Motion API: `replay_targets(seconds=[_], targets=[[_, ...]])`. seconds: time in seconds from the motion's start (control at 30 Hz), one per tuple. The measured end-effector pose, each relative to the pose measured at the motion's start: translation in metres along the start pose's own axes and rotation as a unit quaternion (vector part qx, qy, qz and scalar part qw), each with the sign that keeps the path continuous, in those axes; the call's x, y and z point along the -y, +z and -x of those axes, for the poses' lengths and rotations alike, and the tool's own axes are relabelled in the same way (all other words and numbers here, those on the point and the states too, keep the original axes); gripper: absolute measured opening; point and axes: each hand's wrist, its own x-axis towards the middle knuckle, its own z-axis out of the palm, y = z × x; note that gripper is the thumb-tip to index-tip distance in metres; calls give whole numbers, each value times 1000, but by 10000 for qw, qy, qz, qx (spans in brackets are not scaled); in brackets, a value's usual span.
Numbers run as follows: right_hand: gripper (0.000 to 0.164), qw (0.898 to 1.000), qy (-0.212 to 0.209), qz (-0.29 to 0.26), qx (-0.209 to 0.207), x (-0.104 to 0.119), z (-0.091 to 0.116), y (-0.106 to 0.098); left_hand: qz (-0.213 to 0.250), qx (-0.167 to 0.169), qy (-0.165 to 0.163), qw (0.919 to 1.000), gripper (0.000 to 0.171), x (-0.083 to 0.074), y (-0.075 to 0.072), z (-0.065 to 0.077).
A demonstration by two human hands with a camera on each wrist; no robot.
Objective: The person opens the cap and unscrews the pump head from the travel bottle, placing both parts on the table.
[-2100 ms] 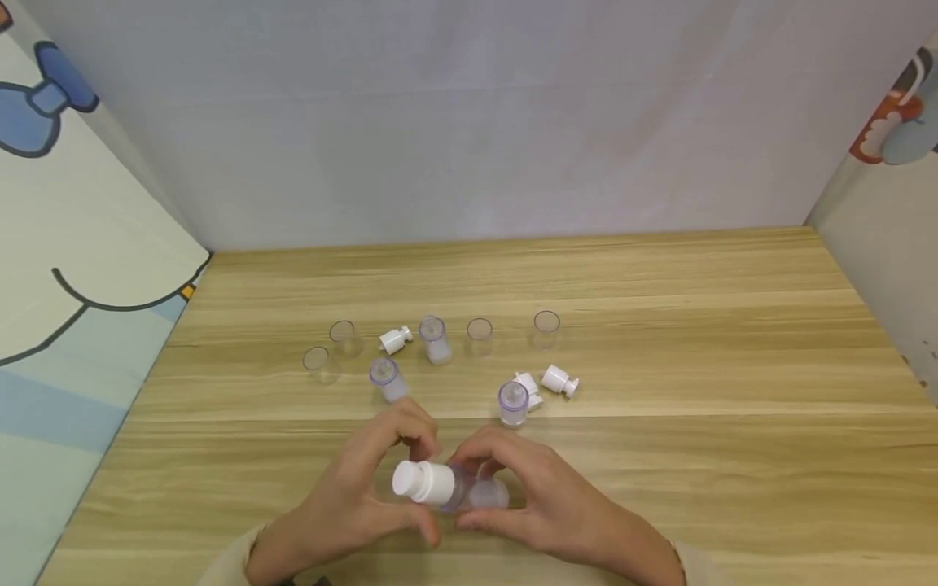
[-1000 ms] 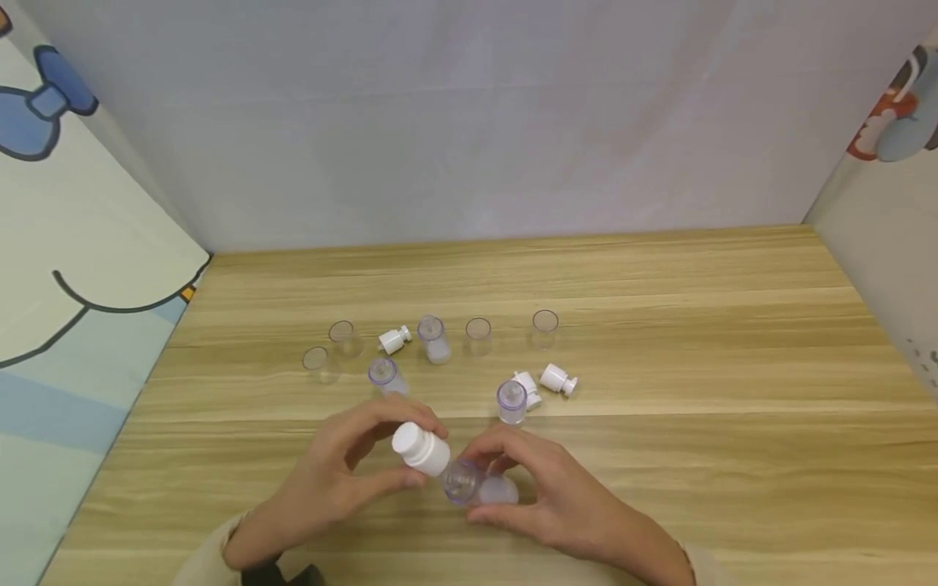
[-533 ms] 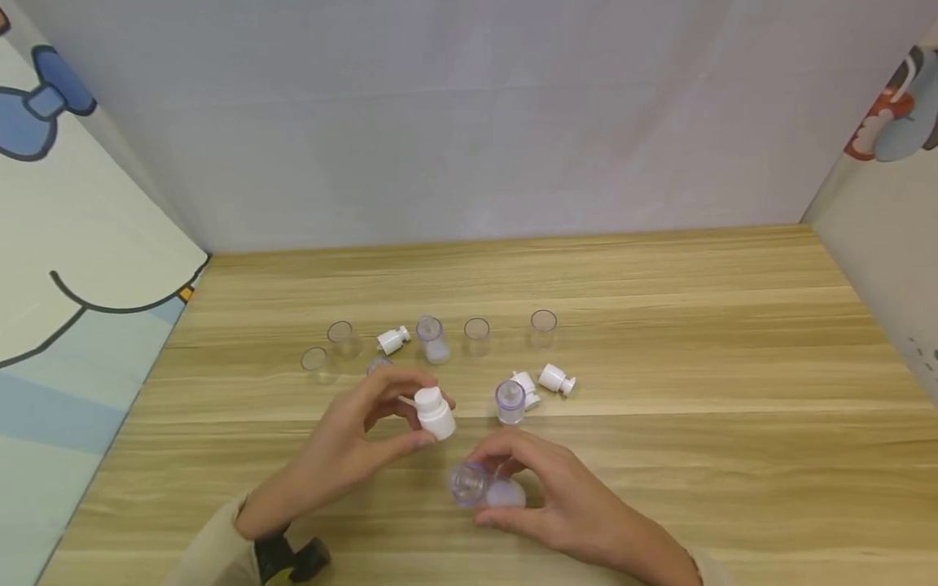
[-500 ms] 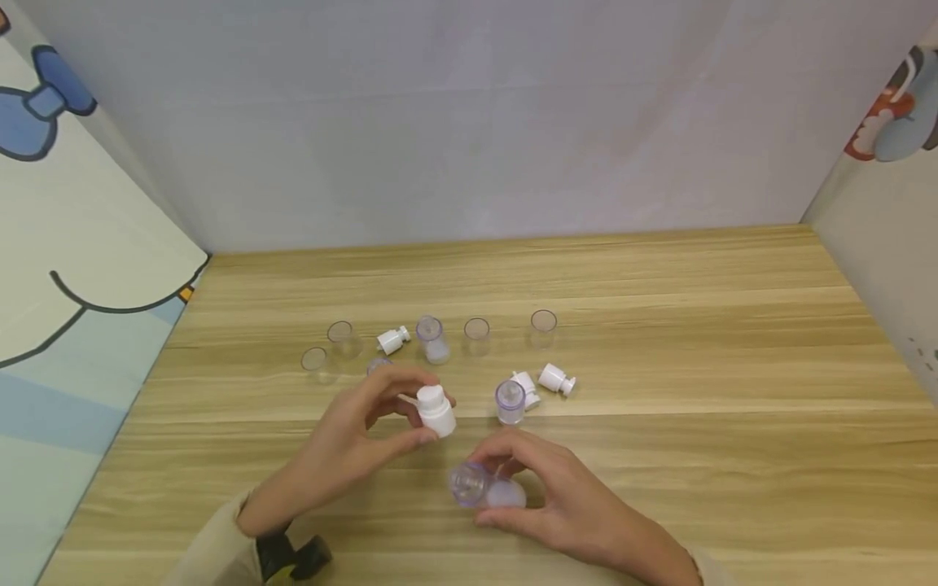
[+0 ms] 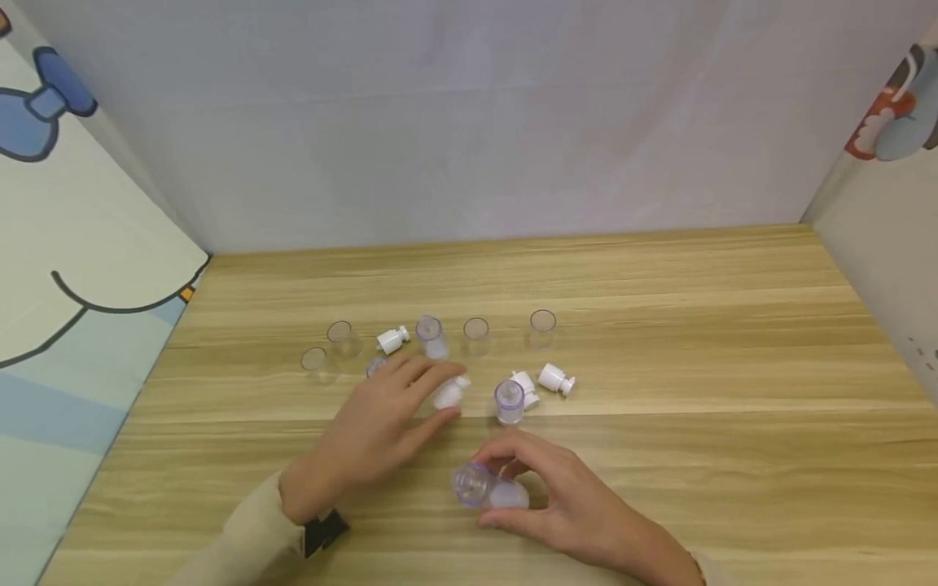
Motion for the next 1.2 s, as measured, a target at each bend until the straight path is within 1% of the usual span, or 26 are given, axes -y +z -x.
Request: replay_targets(seconds=[0.1,0.3,0.43,0.57,0.77,1.0,1.2], targets=[[55,10000,16,7,-3,0,0,0,-701,-5,195,9973,46,0,3,-2],[56,10000,40,1,-4,0,0,0,-1290,122,259,9912,43,3,10,-5],[56,10000,35,-2,6,-1,0,0,-1662,270,251,9854,40,5,16,-9],[56,10000,30,-18,20,-1,0,0,-1896,506,185,9804,38,6,21,-12],[56,10000,43,2,31,-1,0,0,-1958,784,189,9773,35,6,26,-16],[56,10000,46,13,48,-3,0,0,-2082,871,124,9741,32,7,31,-19],[56,10000,51,14,55,-3,0,0,-2376,875,165,9673,31,9,34,-21]])
